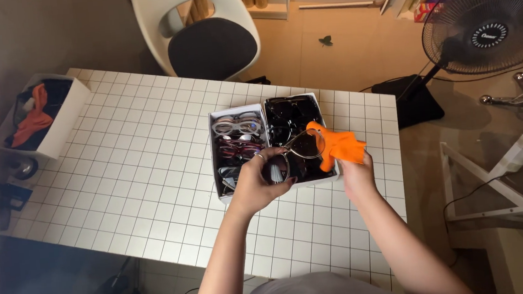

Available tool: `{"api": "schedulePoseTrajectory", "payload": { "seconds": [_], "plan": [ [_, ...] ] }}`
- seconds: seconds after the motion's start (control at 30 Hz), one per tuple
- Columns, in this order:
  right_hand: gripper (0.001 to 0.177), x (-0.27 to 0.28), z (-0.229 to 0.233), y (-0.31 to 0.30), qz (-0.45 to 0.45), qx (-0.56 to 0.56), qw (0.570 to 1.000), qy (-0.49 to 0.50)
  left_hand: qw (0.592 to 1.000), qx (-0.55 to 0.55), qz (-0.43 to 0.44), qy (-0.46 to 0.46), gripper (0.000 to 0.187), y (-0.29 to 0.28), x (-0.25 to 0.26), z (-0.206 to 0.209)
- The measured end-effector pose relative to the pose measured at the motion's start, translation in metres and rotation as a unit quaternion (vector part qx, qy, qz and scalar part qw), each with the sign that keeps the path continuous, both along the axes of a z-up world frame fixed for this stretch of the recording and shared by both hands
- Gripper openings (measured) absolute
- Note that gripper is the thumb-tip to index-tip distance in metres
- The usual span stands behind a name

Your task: The person wipes multiple pairs of sunglasses with an orange cloth, handling them one at a time from a tray and placing them on the table. The person continues wiping each pair's lenses and frames before setting them down.

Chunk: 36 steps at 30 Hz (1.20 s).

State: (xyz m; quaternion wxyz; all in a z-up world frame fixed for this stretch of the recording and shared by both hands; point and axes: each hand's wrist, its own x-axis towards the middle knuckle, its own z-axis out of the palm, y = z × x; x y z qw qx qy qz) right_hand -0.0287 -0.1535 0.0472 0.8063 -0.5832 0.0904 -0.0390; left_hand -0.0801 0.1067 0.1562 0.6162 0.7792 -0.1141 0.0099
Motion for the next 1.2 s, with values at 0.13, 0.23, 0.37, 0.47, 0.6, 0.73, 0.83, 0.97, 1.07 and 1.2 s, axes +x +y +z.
{"api": "schedulePoseTrajectory", "payload": {
  "seconds": [0.13, 0.23, 0.37, 0.47, 0.6, 0.73, 0.83, 0.97, 1.07, 1.2],
  "plan": [
    [0.041, -0.006, 0.013, -0.004, 0.117, 0.128, 0.983, -0.067, 0.999, 0.034, 0.024, -0.015, 0.061, 0.001, -0.004, 0.023],
    [0.051, -0.022, 0.051, 0.007, 0.198, 0.217, 0.954, -0.060, 0.989, 0.099, 0.050, -0.101, 0.063, -0.003, -0.006, 0.026],
    [0.050, -0.029, 0.066, 0.012, 0.189, 0.325, 0.927, -0.023, 0.992, 0.048, 0.067, -0.091, 0.062, -0.007, -0.006, 0.021],
    [0.050, -0.030, 0.074, 0.015, 0.193, 0.324, 0.926, -0.029, 0.993, 0.017, 0.082, -0.085, 0.063, -0.008, -0.005, 0.022],
    [0.056, -0.020, 0.072, 0.011, 0.220, 0.244, 0.944, 0.016, 0.996, -0.018, 0.087, 0.034, 0.062, -0.008, -0.006, 0.040],
    [0.059, -0.005, 0.053, 0.000, 0.229, 0.133, 0.964, -0.013, 0.995, -0.024, 0.083, -0.050, 0.063, -0.005, 0.000, 0.029],
    [0.061, 0.007, 0.047, -0.003, 0.228, 0.098, 0.965, -0.081, 0.992, 0.015, 0.085, -0.092, 0.064, -0.005, 0.001, 0.034],
    [0.054, 0.000, 0.086, 0.012, 0.230, 0.125, 0.962, -0.073, 0.994, 0.031, 0.084, -0.061, 0.064, -0.009, 0.001, 0.040],
    [0.049, 0.002, 0.087, 0.021, 0.200, 0.164, 0.965, -0.036, 0.989, 0.030, 0.080, -0.120, 0.063, -0.010, 0.004, 0.028],
    [0.044, 0.017, 0.059, 0.027, 0.106, 0.164, 0.980, 0.031, 0.965, 0.049, 0.072, -0.246, 0.067, -0.016, 0.004, 0.014]
  ]
}}
